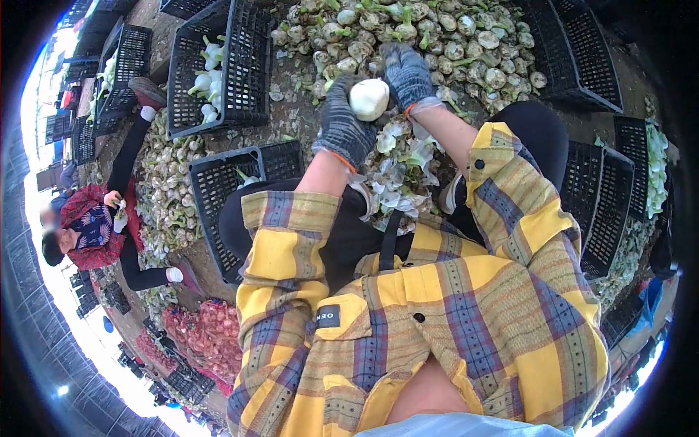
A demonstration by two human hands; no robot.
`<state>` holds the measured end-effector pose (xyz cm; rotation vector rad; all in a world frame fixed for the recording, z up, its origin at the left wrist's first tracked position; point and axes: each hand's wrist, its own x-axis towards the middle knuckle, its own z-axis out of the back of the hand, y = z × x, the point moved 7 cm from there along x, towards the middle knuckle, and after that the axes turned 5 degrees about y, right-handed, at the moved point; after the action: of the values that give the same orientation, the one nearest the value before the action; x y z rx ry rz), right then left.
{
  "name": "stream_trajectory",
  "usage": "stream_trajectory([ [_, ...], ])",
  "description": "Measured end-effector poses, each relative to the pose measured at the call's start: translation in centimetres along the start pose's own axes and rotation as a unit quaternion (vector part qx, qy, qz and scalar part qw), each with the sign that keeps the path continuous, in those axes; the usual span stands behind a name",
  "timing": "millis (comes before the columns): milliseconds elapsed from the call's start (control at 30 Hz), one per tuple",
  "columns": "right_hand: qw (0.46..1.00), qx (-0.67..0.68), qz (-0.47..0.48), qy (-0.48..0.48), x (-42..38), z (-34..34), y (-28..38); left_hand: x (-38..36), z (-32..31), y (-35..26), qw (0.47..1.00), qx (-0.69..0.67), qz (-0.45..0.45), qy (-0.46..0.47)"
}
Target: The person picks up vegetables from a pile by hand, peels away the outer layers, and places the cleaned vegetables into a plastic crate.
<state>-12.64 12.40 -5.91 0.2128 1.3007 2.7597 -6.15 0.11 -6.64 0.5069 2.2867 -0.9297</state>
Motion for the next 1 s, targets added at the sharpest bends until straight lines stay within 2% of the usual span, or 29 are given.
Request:
stream_trajectory([
  [33,1.0,0.002,-0.001,-0.002,-0.1,-0.7,-1.2,0.0,0.0,-0.3,1.0,0.003,-0.001,0.0],
  [100,0.986,0.111,-0.043,0.116,0.0,-3.6,-3.2,0.2,-0.3,-1.2,0.995,-0.092,-0.021,0.024],
  [133,0.857,0.4,-0.298,0.131,-1.6,-3.0,-1.7,0.1,-0.3,-1.6,0.993,-0.108,-0.035,0.021],
  [167,0.857,0.399,-0.298,0.133,-1.7,-3.3,-1.8,0.3,0.0,-1.7,0.993,-0.11,-0.036,0.02],
  [200,0.951,0.27,-0.114,0.103,-0.5,-2.1,-0.2,0.6,0.3,-1.5,0.994,-0.104,-0.017,0.017],
  [233,0.987,0.123,0.075,0.068,-0.4,-1.1,2.0,0.7,0.4,-1.2,0.995,-0.098,0.004,0.014],
  [267,0.993,0.035,0.101,0.054,-1.4,0.8,4.9,0.8,0.0,-1.1,0.997,-0.072,-0.004,0.014],
  [300,0.993,0.034,0.099,0.054,-1.5,0.5,4.9,0.7,-0.4,-0.7,0.997,-0.072,-0.001,0.015],
  [367,0.982,0.161,0.084,0.056,-1.7,-0.6,4.2,0.4,-1.9,0.8,0.982,-0.148,0.059,0.102],
  [400,0.917,-0.212,0.298,-0.161,-2.6,1.0,6.3,0.4,-1.9,0.8,0.983,-0.138,0.044,0.112],
  [433,0.971,-0.121,0.195,-0.074,-1.1,0.5,5.0,0.5,-2.2,0.6,0.978,-0.157,0.033,0.135],
  [467,0.995,0.039,0.081,-0.031,-0.4,0.3,3.5,0.8,-2.0,0.6,0.978,-0.161,0.034,0.127],
  [500,0.98,0.195,-0.038,0.019,-0.4,-0.5,1.9,0.8,-1.5,0.8,0.979,-0.166,0.037,0.116],
  [533,0.968,-0.165,0.18,0.052,0.0,-2.1,1.7,0.3,-0.9,0.6,0.988,-0.139,0.027,0.065],
  [567,0.965,-0.193,0.167,0.066,-0.7,-1.6,2.7,1.4,-0.1,0.6,0.989,-0.131,-0.008,0.067],
  [633,0.977,-0.075,0.009,0.201,0.3,-7.1,-5.0,0.7,0.1,0.6,0.996,-0.077,0.016,0.049],
  [667,0.976,-0.076,0.012,0.204,0.0,-7.6,-5.3,0.8,0.5,0.3,0.996,-0.08,0.013,0.047],
  [733,0.957,-0.002,0.053,0.286,-1.4,-8.9,-5.2,1.0,2.6,-1.0,0.999,-0.043,-0.013,-0.021],
  [767,0.917,0.111,-0.125,0.363,-3.2,-6.5,-3.1,1.7,4.3,-1.5,0.998,-0.043,-0.014,-0.036],
  [833,0.902,-0.01,-0.084,0.424,-4.6,-6.9,-4.2,3.2,7.4,-2.8,0.992,-0.121,-0.003,-0.016],
  [867,0.902,-0.023,-0.059,0.428,-5.4,-6.2,-4.1,3.4,8.5,-4.7,0.993,-0.113,-0.03,-0.022],
  [900,0.899,0.031,-0.028,0.436,-6.4,-7.1,-5.7,3.4,9.7,-6.9,0.992,-0.105,-0.059,-0.027],
  [933,0.885,-0.029,-0.023,0.464,-6.7,-6.2,-5.5,2.4,10.0,-10.4,0.985,-0.053,-0.126,-0.101],
  [967,0.865,-0.088,-0.017,0.494,-7.2,-5.2,-4.7,2.1,10.5,-14.7,0.968,-0.108,-0.226,0.0],
  [1000,0.862,-0.127,-0.01,0.49,-7.5,-4.5,-4.8,0.5,10.6,-17.7,0.957,-0.17,-0.227,0.058],
])
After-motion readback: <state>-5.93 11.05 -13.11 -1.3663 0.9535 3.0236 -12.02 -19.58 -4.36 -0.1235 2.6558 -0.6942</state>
